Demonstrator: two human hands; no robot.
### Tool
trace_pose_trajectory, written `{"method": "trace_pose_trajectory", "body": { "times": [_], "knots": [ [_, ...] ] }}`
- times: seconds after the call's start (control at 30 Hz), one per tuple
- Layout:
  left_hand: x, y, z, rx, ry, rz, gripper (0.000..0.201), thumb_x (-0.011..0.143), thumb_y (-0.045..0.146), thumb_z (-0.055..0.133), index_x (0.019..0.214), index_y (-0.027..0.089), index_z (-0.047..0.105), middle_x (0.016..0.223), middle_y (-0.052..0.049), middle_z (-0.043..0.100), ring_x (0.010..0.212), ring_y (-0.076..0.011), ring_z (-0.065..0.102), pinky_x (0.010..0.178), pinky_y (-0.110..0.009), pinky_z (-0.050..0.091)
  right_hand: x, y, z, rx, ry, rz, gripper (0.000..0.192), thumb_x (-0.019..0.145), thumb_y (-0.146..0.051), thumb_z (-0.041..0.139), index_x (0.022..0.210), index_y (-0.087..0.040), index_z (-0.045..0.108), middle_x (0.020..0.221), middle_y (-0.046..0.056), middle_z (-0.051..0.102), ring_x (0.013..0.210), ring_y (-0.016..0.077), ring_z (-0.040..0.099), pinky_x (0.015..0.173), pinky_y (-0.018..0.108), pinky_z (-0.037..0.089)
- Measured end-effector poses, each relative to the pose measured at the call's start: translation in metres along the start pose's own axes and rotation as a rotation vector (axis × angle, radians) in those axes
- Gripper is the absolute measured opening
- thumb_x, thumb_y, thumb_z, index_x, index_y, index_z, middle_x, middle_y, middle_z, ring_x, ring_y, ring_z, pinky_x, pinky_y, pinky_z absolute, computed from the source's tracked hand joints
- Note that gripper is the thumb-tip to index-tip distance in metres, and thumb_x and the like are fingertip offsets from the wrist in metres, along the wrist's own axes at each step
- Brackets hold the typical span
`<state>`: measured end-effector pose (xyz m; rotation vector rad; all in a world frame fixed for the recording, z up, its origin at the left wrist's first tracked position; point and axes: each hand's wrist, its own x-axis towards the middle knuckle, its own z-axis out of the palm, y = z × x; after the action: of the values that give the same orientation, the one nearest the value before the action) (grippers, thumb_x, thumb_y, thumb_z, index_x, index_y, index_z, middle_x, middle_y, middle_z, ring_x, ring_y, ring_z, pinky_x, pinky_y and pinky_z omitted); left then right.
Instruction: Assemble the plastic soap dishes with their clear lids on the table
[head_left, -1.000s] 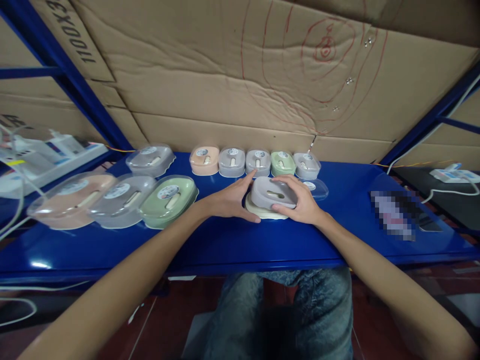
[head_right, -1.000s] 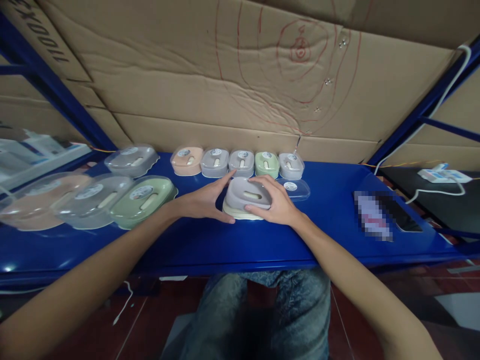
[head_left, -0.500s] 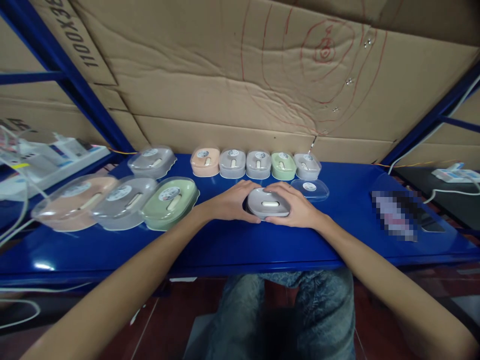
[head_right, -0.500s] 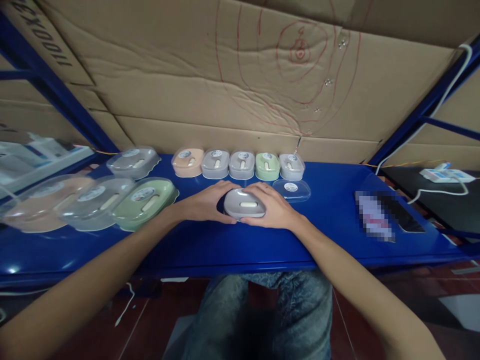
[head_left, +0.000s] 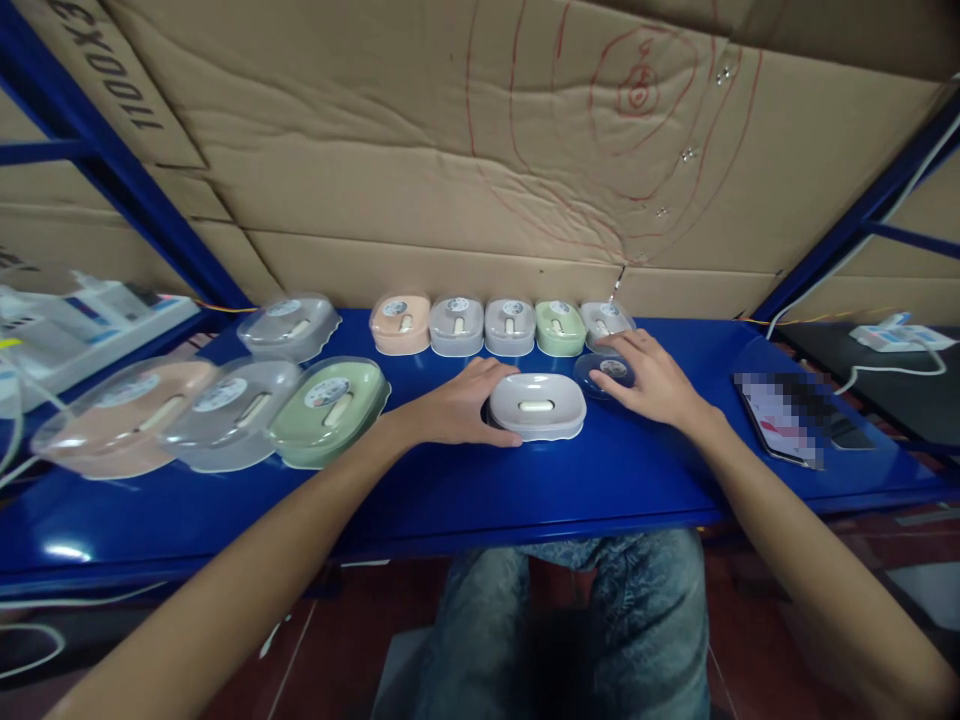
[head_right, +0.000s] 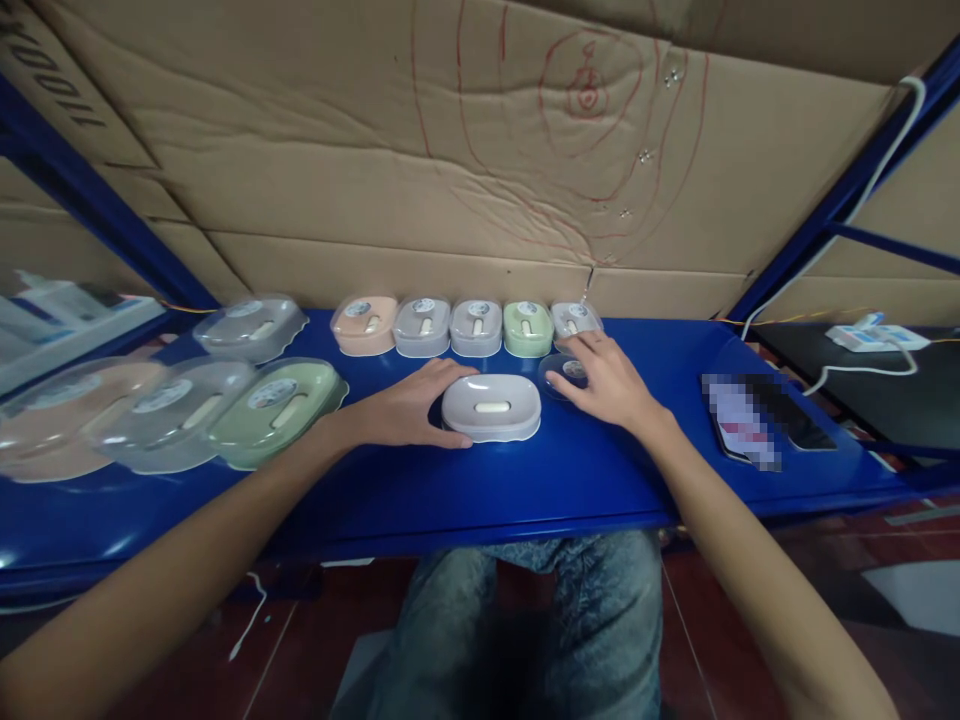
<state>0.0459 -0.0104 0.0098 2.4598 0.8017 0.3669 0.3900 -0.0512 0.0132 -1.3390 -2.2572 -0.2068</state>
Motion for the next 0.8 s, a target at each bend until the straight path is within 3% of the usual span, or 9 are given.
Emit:
{"method": "trace_pose_trajectory", "body": {
  "times": [0.17,0.37,0.6,0.8],
  "knots": [
    [0.0,-0.003,-0.003,0.025,0.024,0.004,0.084,0.08,0.064,0.088,0.148,0.024,0.057,0.142,-0.011,0.063,0.14,-0.0419,0.052,0.12,-0.057,0.043,-0.017,0.024,0.011,-0.047,-0.048,-0.003,0.05,0.103,-0.06,0.063,0.134,-0.021,0.072,0.135,0.018,0.072,0.127,0.041,0.066,0.113,0.063,0.052],
    [0.0,-0.006,0.002,0.018,0.061,-0.05,0.094,0.079,0.061,0.088,0.157,0.023,0.052,0.15,-0.015,0.059,0.147,-0.0455,0.049,0.124,-0.062,0.041,-0.021,0.025,0.021,-0.04,-0.039,0.002,0.059,0.096,-0.062,0.073,0.143,-0.027,0.071,0.137,0.017,0.068,0.124,0.0429,0.064,0.108,0.064,0.052],
    [0.002,-0.008,0.017,0.012,0.073,-0.103,0.117,0.076,0.07,0.088,0.17,0.021,0.037,0.174,-0.023,0.036,0.166,-0.0531,0.021,0.131,-0.071,0.028,-0.023,0.033,0.031,0.044,-0.059,0.057,0.064,0.095,-0.061,0.075,0.15,-0.029,0.066,0.142,0.016,0.064,0.128,0.0411,0.065,0.11,0.061,0.053],
    [0.006,-0.01,0.026,-0.015,0.151,-0.052,0.113,0.079,0.06,0.088,0.171,0.022,0.036,0.173,-0.021,0.04,0.164,-0.0488,0.028,0.132,-0.068,0.029,-0.024,0.034,0.033,0.055,-0.036,0.053,0.071,0.093,-0.06,0.077,0.156,-0.032,0.06,0.145,0.015,0.067,0.132,0.0414,0.064,0.115,0.064,0.05]
  ]
}}
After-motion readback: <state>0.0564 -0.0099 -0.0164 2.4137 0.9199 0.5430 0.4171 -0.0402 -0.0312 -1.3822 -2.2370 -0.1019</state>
